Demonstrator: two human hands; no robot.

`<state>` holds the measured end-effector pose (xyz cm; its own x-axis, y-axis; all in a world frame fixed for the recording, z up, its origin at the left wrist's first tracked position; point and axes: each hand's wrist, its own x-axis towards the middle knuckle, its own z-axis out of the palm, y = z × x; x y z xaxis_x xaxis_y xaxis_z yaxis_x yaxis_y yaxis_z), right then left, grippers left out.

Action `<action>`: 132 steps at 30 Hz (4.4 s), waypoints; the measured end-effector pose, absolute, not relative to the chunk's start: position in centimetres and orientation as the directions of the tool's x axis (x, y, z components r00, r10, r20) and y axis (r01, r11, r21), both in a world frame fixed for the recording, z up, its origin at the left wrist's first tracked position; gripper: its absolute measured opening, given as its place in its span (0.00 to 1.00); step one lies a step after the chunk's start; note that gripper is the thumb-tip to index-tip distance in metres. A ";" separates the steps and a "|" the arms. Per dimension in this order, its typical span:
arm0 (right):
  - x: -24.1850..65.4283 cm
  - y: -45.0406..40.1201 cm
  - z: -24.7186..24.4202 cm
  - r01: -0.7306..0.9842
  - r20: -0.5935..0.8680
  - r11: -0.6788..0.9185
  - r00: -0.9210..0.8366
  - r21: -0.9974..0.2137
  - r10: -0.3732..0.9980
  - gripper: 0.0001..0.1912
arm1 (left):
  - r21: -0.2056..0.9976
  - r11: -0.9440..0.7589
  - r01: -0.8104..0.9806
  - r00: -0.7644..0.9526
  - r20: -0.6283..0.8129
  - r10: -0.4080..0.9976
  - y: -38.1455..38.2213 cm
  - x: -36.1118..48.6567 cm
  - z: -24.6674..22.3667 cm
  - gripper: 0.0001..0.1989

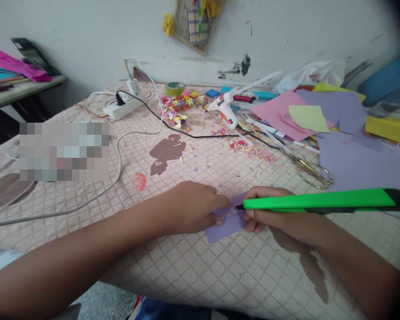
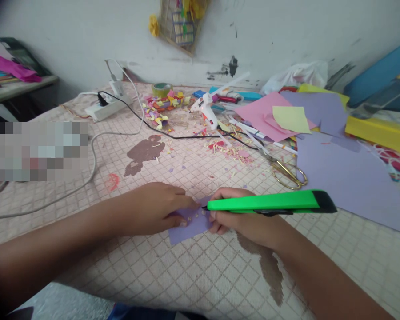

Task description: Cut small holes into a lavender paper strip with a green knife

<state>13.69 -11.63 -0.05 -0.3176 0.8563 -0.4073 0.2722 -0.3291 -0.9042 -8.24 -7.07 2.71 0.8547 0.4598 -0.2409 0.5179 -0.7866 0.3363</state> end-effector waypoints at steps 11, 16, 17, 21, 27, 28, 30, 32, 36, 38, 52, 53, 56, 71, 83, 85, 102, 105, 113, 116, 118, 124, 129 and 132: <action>14.0 -11.7 -0.4 0.256 -0.389 -0.313 -0.350 -0.915 0.852 0.03 | 0.334 -0.786 0.521 0.853 -0.230 0.468 -7.3 -8.2 2.6 0.11; 14.1 -11.8 -0.4 0.258 -0.396 -0.321 -0.335 -0.911 0.855 0.03 | 0.326 -0.788 0.522 0.852 -0.227 0.471 -7.2 -8.2 2.5 0.10; 14.1 -11.7 -0.4 0.259 -0.395 -0.320 -0.335 -0.911 0.855 0.04 | 0.328 -0.789 0.520 0.854 -0.226 0.469 -7.2 -8.2 2.5 0.10; 14.2 -11.7 -0.3 0.253 -0.390 -0.315 -0.350 -0.915 0.852 0.05 | 0.338 -0.786 0.518 0.855 -0.223 0.468 -7.2 -8.2 2.5 0.12; 14.2 -11.7 -0.4 0.226 -0.381 -0.319 -0.345 -0.921 0.857 0.05 | 0.320 -0.789 0.525 0.851 -0.235 0.470 -7.3 -8.2 2.7 0.10; 14.1 -11.7 -0.4 0.231 -0.385 -0.320 -0.344 -0.919 0.856 0.05 | 0.318 -0.789 0.526 0.850 -0.236 0.471 -7.3 -8.2 2.7 0.10; 14.0 -11.6 -0.3 0.245 -0.387 -0.316 -0.344 -0.916 0.855 0.05 | 0.313 -0.792 0.524 0.851 -0.233 0.471 -7.3 -8.2 2.7 0.09; 13.8 -11.7 -0.1 0.266 -0.384 -0.304 -0.333 -0.915 0.861 0.05 | 0.306 -0.796 0.522 0.852 -0.225 0.472 -7.2 -8.1 2.6 0.09; 13.4 -12.1 0.0 0.354 -0.367 -0.267 -0.255 -0.896 0.894 0.04 | 0.288 -0.802 0.523 0.852 -0.202 0.483 -7.4 -7.9 2.6 0.10; 13.3 -12.3 -0.1 0.373 -0.353 -0.251 -0.237 -0.893 0.905 0.04 | 0.271 -0.806 0.525 0.851 -0.189 0.491 -7.7 -7.7 2.5 0.11; 13.2 -12.2 -0.3 0.474 -0.330 -0.200 -0.208 -0.857 0.921 0.07 | 0.180 -0.758 0.627 0.775 -0.039 0.631 -9.9 -5.5 1.4 0.22; 13.2 -12.2 -0.4 0.493 -0.326 -0.193 -0.199 -0.848 0.924 0.07 | 0.178 -0.753 0.633 0.769 -0.030 0.639 -9.9 -5.3 1.3 0.23; 13.2 -12.3 -0.4 0.498 -0.318 -0.188 -0.189 -0.846 0.929 0.07 | 0.173 -0.747 0.642 0.760 -0.015 0.649 -10.1 -5.2 1.1 0.24; 12.7 -12.0 -0.1 0.376 -0.302 -0.218 -0.181 -0.901 0.936 0.05 | 0.164 -0.759 0.630 0.770 0.000 0.638 -9.9 -5.5 0.7 0.24; 12.7 -11.9 0.2 0.398 -0.346 -0.249 -0.195 -0.883 0.918 0.05 | 0.165 -0.757 0.633 0.769 -0.019 0.639 -9.9 -5.5 0.8 0.24; 12.7 -11.8 0.1 0.387 -0.346 -0.249 -0.204 -0.888 0.916 0.06 | 0.173 -0.754 0.633 0.768 -0.024 0.640 -9.9 -5.5 0.7 0.24; 13.4 -11.6 -0.2 0.202 -0.364 -0.315 -0.294 -0.927 0.883 0.04 | 0.184 -0.765 0.617 0.774 0.033 0.632 -9.4 -6.4 -1.0 0.41; 13.6 -11.5 -0.2 0.185 -0.357 -0.313 -0.300 -0.931 0.885 0.05 | 0.191 -0.760 0.621 0.772 0.021 0.635 -9.4 -6.3 -0.8 0.41; 13.4 -11.4 -0.2 0.204 -0.357 -0.307 -0.287 -0.929 0.889 0.05 | 0.199 -0.752 0.628 0.766 0.010 0.642 -9.5 -6.3 -0.8 0.42; 13.3 -11.4 -0.2 0.217 -0.356 -0.302 -0.276 -0.928 0.893 0.06 | 0.204 -0.754 0.624 0.768 0.016 0.640 -9.4 -6.2 -0.7 0.42; 13.4 -11.4 -0.2 0.210 -0.350 -0.298 -0.287 -0.931 0.892 0.05 | 0.209 -0.754 0.623 0.768 0.015 0.640 -9.4 -6.1 -0.7 0.42; 13.6 -11.4 -0.3 0.199 -0.345 -0.294 -0.311 -0.935 0.886 0.03 | 0.216 -0.752 0.623 0.768 0.013 0.640 -9.3 -6.1 -0.7 0.41; 13.5 -11.4 -0.3 0.186 -0.358 -0.314 -0.304 -0.931 0.883 0.04 | 0.217 -0.756 0.618 0.771 0.023 0.636 -9.4 -6.3 -0.8 0.42; 13.6 -11.3 -0.4 0.170 -0.364 -0.324 -0.330 -0.931 0.871 0.04 | 0.222 -0.757 0.615 0.771 0.033 0.636 -9.4 -6.3 -0.9 0.42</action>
<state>13.60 -11.35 -0.41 -0.3301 0.8711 -0.3637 0.1699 -0.3242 -0.9306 -6.28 -9.43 -0.89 0.7707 0.6363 0.0335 0.6150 -0.7567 0.2217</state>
